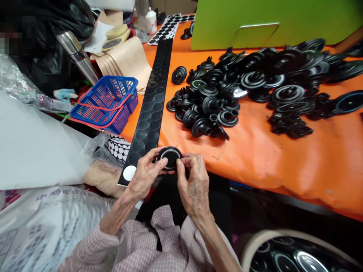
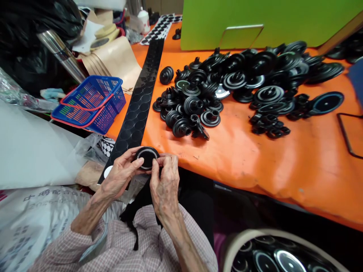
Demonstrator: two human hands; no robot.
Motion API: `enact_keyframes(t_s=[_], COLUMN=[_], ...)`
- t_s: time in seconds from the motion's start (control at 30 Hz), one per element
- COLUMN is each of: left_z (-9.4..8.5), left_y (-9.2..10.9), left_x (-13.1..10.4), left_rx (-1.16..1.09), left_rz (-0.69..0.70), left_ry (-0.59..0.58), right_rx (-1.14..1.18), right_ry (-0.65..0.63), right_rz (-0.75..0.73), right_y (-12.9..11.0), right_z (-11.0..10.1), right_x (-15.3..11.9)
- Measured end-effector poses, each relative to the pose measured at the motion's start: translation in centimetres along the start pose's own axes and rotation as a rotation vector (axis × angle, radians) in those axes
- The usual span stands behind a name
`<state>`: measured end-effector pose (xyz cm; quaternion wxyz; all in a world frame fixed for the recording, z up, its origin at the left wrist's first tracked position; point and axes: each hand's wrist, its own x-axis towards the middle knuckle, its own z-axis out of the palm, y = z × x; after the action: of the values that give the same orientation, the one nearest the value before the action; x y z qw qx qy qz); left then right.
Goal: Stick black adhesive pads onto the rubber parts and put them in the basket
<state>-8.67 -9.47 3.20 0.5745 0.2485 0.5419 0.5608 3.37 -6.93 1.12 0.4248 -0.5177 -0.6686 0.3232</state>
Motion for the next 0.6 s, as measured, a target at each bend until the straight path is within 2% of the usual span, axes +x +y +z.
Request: enact_keyframes(t_s=[0.17, 0.3, 0.4, 0.5, 0.6], left_z=[-0.3, -1.0, -2.1, -3.5, -4.7], left_y=[0.4, 1.0, 2.2, 4.4, 6.9], left_x=[0.0, -0.3, 0.1, 0.6, 1.3], left_rx=[-0.028, -0.051, -0.005, 0.047, 0.085], left_rz=[-0.027, -0.057, -0.022, 0.065, 0.187], left_ry=[0.026, -0.023, -0.008, 0.078, 0.164], right_rx=[0.195, 0.46, 0.532, 0.564, 0.524], right_ry=[0.01, -0.239, -0.289, -0.314, -0.212], right_rz=[0.17, 0.32, 0.308, 0.269, 0.146], right_y=[0.1, 0.1, -0.1, -0.7, -1.6], right_z=[0.2, 0.3, 1.6, 3.6, 5.3], right_x=[0.0, 0.7, 1.7, 2.1, 2.4])
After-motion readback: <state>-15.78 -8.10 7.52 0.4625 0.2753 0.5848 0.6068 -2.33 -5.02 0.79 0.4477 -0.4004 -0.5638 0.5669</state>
